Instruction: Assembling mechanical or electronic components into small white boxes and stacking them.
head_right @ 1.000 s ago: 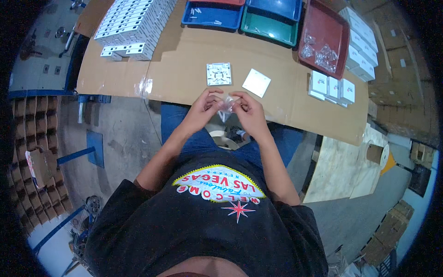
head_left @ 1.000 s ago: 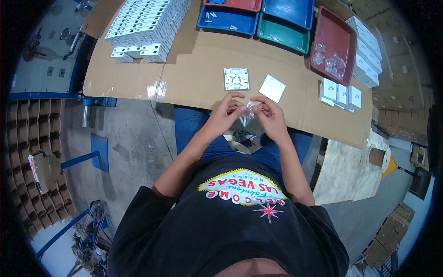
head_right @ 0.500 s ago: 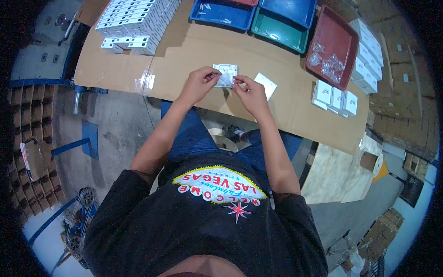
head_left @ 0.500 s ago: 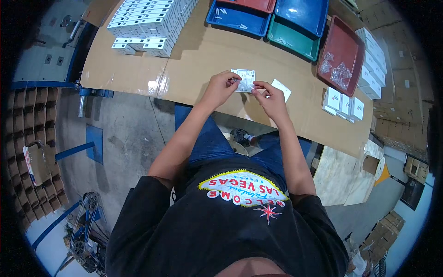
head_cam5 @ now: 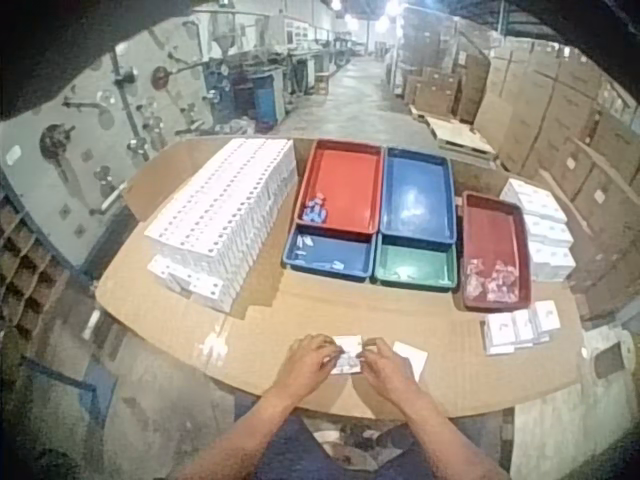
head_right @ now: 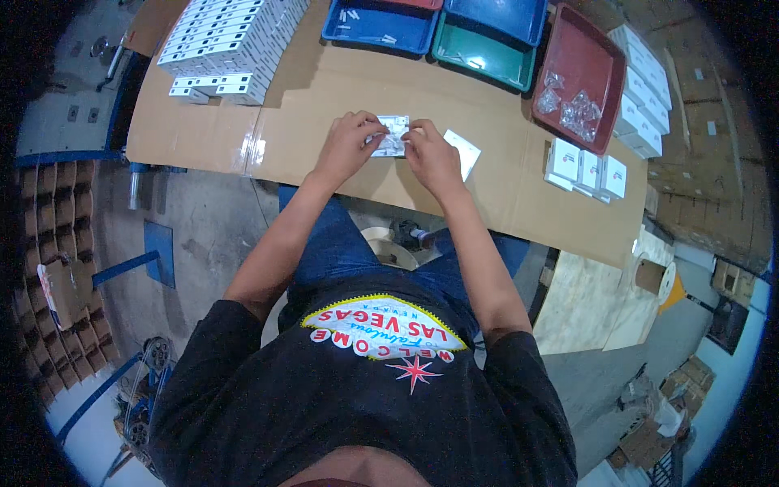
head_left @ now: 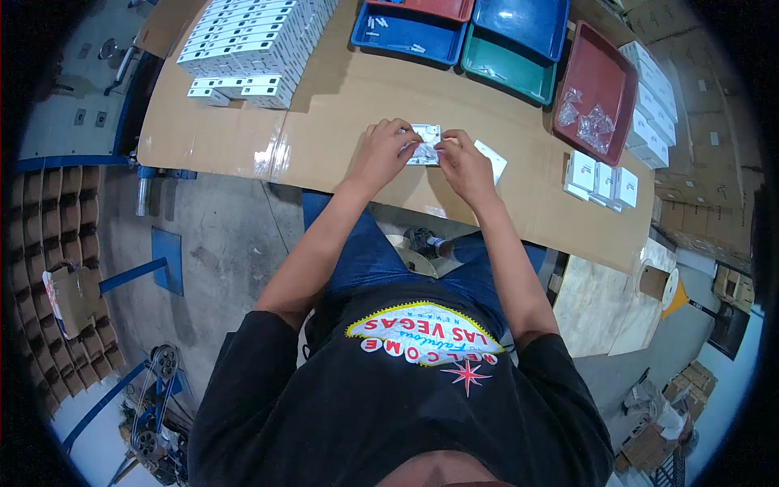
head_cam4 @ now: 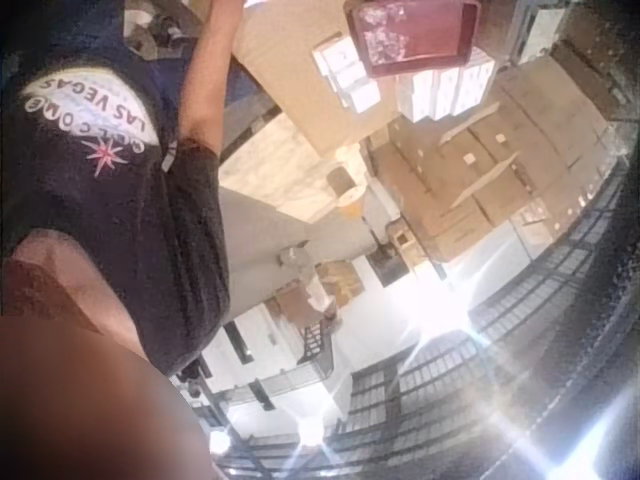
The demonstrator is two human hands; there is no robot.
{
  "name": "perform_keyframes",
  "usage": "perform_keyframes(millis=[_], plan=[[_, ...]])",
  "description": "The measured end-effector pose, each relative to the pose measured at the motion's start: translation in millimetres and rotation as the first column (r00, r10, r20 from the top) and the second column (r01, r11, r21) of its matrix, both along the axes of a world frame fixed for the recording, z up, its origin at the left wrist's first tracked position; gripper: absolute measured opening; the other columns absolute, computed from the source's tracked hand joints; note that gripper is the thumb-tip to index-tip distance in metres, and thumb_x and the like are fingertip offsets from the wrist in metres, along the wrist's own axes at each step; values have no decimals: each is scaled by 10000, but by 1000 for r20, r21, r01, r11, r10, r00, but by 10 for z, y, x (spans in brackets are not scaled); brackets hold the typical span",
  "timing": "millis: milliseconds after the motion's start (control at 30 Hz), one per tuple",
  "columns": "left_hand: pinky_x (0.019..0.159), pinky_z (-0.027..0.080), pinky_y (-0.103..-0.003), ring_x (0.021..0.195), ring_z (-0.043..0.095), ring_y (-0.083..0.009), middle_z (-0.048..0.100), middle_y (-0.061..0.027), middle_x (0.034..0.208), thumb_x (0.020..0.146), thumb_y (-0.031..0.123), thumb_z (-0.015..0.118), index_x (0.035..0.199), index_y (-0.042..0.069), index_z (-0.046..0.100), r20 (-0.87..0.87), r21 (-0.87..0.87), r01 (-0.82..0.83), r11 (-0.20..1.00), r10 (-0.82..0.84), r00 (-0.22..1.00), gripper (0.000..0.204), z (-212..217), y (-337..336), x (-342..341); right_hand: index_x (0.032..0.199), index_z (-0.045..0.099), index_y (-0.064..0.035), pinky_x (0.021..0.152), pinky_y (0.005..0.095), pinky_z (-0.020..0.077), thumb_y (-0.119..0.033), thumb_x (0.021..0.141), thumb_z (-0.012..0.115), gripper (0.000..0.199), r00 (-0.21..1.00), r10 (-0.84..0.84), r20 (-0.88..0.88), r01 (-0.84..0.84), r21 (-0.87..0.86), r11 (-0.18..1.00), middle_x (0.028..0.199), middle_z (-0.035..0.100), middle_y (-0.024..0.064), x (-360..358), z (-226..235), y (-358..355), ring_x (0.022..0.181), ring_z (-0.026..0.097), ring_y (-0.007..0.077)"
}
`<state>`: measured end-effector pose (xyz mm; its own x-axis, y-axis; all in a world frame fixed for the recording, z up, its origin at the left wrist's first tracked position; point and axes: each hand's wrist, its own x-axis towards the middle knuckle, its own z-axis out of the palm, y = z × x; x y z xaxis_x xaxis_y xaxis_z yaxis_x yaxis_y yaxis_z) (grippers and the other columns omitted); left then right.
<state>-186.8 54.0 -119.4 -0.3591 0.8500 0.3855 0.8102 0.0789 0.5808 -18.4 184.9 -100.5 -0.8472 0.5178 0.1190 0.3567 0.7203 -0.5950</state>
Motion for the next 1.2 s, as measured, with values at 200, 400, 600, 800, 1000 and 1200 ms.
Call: perform_keyframes(millis=[200,400,600,800,1000,1200], plan=[[840,472,-426,946,627,-266,678,-28,1000,850,113,755,1009,130,746,-24,33,-57,998,58,998,160,0,46,47,1032,698,-109,717,413,580,-101,871,695,162,1000,25,-12,-25,49,998,1016,696,55,-21,-21,-13,902,698,286],[827,461,-419,935,627,-261,673,-26,983,848,118,758,978,131,728,-56,21,-23,1000,24,998,134,-32,10,4,1020,702,-116,716,415,580,-108,861,707,159,994,88,-64,-78,140,987,982,691,59,-22,-48,-44,944,685,274],[834,494,-422,939,643,-280,684,-43,1016,844,123,765,948,103,759,-10,-104,6,995,-8,1000,106,1,49,-38,975,695,-103,691,403,568,-111,848,722,130,995,75,-60,-63,173,983,960,683,61,-57,-60,-16,893,688,268],[805,533,-402,899,663,-278,692,-80,1011,817,157,805,1006,92,785,-4,-85,122,989,-122,992,201,63,-2,-145,951,686,-98,695,416,573,-108,839,715,116,998,47,-42,-39,180,983,961,653,60,-113,-55,-50,918,681,269],[756,537,-397,816,663,-265,685,-93,984,812,167,814,949,94,791,225,-241,25,970,30,974,157,29,82,-114,918,691,-98,699,431,576,-93,837,701,81,996,55,-64,-44,167,985,965,651,64,-124,-43,-42,935,679,273],[767,537,-416,854,674,-296,691,-95,967,811,215,811,913,106,778,82,-332,-62,941,94,992,152,149,139,-27,904,709,-98,705,441,579,-125,862,682,57,996,82,32,-86,164,983,972,672,73,-94,-48,5,892,698,290]])
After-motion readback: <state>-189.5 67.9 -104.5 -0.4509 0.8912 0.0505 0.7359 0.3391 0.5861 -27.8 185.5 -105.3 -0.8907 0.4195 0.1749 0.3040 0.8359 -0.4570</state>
